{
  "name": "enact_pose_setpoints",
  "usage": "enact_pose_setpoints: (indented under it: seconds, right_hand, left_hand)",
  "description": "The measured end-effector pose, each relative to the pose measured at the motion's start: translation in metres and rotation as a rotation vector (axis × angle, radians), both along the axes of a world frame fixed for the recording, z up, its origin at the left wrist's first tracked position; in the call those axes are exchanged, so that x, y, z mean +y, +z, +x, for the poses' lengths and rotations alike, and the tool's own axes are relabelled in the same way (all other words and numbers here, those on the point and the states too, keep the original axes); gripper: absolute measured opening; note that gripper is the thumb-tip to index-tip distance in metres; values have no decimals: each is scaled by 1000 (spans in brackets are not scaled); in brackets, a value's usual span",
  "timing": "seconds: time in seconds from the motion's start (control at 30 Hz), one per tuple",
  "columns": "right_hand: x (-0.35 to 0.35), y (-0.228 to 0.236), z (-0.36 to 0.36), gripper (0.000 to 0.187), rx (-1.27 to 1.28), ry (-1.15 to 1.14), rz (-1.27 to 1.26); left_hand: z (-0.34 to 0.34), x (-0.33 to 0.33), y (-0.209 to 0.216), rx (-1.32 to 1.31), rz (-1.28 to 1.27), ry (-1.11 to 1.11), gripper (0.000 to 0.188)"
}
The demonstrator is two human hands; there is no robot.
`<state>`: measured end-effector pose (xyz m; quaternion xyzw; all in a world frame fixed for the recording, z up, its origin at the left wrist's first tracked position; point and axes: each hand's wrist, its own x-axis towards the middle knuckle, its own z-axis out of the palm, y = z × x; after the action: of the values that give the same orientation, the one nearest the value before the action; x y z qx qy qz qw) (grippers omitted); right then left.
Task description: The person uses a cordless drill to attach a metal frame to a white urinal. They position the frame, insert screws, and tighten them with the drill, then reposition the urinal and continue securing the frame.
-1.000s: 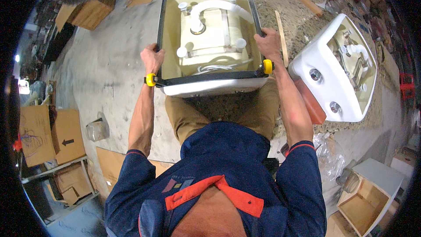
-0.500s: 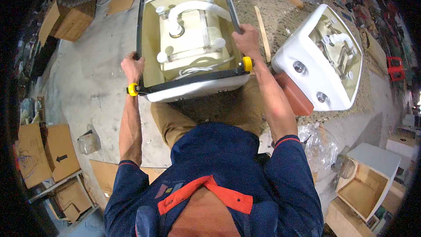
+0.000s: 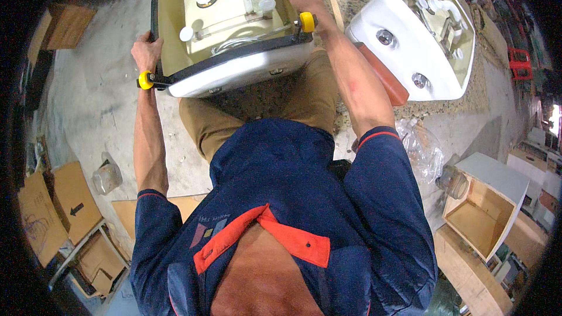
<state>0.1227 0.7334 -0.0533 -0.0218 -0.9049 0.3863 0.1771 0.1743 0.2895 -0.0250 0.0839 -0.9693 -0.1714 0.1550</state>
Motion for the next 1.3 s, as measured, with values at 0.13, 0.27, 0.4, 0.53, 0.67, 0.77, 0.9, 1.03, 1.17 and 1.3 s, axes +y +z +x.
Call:
enact_pose_setpoints:
  seconds: [0.13, 0.27, 0.4, 0.53, 0.67, 0.77, 0.9, 1.03, 1.17, 1.3]
  right_hand:
    - [0, -3, -7, 35, -11, 43, 74]
    - [-1, 1, -4, 37, -6, 33, 151]
    - [1, 5, 0, 38, 2, 44, 81]
    - [3, 4, 1, 44, -41, 22, 148]
    - [6, 0, 0, 42, -26, 23, 142]
    - [7, 0, 0, 41, -57, 38, 95]
    - [9, 4, 3, 52, -90, 45, -16]
    - [27, 3, 7, 42, -194, 224, -710]
    - [66, -21, 2, 36, -258, -87, -995]
    - [98, -76, 6, 22, -471, -160, -745]
  left_hand:
    - [-2, -5, -4, 17, -20, -3, 42]
    - [-4, -7, -8, 12, 21, 17, 41]
    - [-6, -7, -9, 54, -130, -46, 41]
    - [-3, -6, -12, 81, -32, -21, 38]
    - [1, -5, -12, 90, 45, -1, 49]
    - [4, -6, -11, 128, 93, -11, 52]
    - [3, -16, -17, 37, 276, -10, 52]
    - [22, -36, 3, 10, 849, 55, 43]
    - [80, -30, 97, 474, 971, 199, 23]
    - [135, 65, 162, 291, 900, -558, 16]
